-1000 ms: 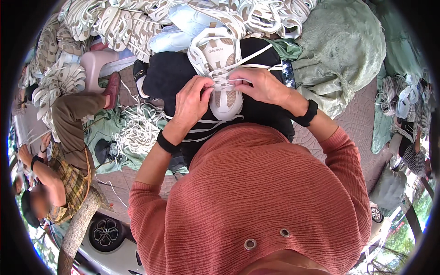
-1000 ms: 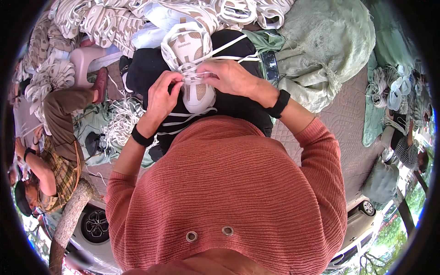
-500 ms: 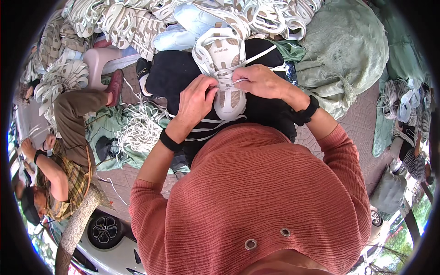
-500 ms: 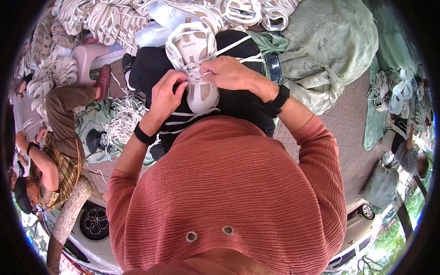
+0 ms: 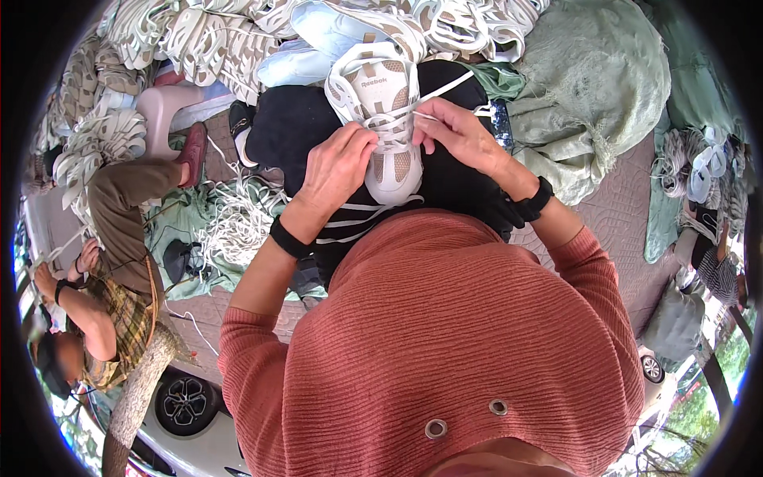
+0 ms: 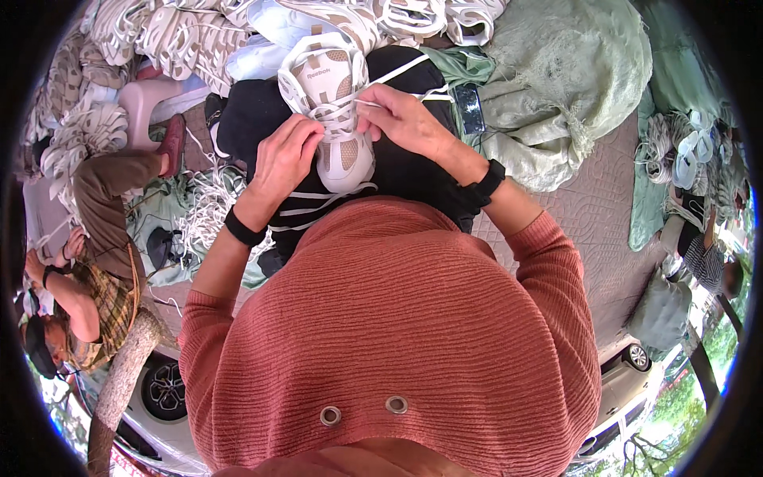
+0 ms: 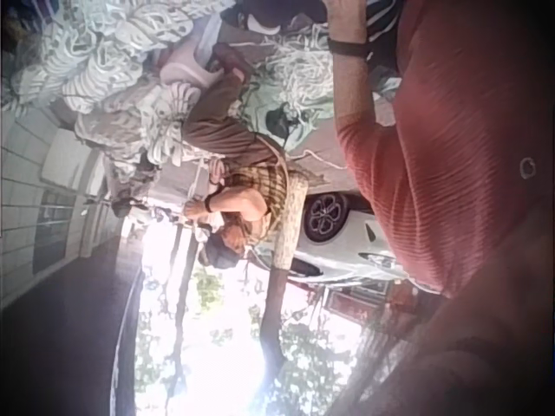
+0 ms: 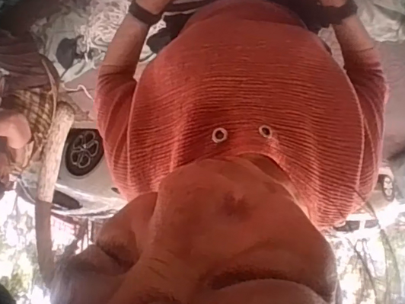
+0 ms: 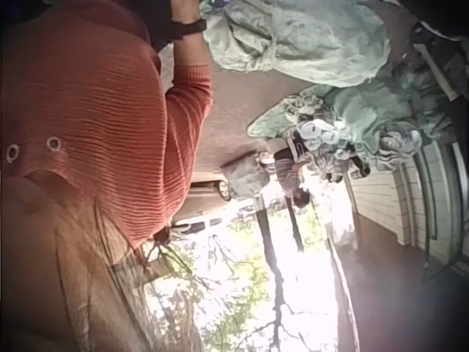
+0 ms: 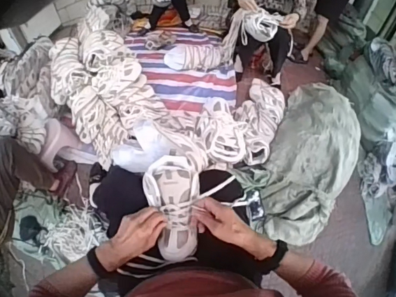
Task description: The person sits on the ground and laces a white sneaker by hand. They repeatedly thread the white shoelace through the eyelets, pull the ends to tighten the fit, and adjust the laces. The task is performed on a single shoe while surrounded by piles of similar shoes and loose laces.
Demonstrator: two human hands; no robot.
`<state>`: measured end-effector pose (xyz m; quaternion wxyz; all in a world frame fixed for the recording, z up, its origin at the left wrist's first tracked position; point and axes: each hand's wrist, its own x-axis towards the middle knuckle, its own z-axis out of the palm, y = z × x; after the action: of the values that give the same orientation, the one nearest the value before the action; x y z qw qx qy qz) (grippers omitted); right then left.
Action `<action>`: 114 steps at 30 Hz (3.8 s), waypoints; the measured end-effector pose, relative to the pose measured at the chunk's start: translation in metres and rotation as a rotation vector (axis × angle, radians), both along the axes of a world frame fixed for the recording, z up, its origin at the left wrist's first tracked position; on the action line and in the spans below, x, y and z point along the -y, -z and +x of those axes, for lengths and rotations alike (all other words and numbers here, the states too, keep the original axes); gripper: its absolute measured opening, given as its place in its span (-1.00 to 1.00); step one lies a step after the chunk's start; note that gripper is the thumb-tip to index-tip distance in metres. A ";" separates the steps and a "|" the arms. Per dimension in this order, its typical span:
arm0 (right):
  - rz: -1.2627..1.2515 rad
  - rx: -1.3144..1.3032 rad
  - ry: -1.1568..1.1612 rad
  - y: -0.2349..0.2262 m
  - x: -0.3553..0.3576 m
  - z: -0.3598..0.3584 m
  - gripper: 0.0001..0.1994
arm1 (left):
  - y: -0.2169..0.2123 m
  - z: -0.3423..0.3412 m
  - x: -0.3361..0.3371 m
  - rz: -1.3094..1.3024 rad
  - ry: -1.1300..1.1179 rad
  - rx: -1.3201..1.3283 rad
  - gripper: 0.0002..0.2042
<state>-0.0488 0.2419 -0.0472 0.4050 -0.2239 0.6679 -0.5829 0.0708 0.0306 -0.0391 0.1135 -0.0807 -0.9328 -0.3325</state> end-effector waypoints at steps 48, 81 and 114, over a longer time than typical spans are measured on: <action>0.076 -0.418 -0.032 -0.013 0.001 -0.010 -0.86 | 0.005 -0.008 0.016 0.337 -0.132 0.239 -0.81; 0.141 -1.091 -0.102 -0.004 0.016 0.014 -0.93 | 0.000 0.049 -0.038 -0.067 0.100 0.161 -0.39; 0.204 -1.687 -0.256 -0.052 0.053 -0.067 -0.87 | 0.001 -0.014 0.008 0.151 -0.125 0.163 -0.76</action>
<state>-0.1155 0.1892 0.0048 -0.1462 -0.6185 0.7645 -0.1082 0.0572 0.0231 -0.0403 0.0635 0.0138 -0.9144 -0.3994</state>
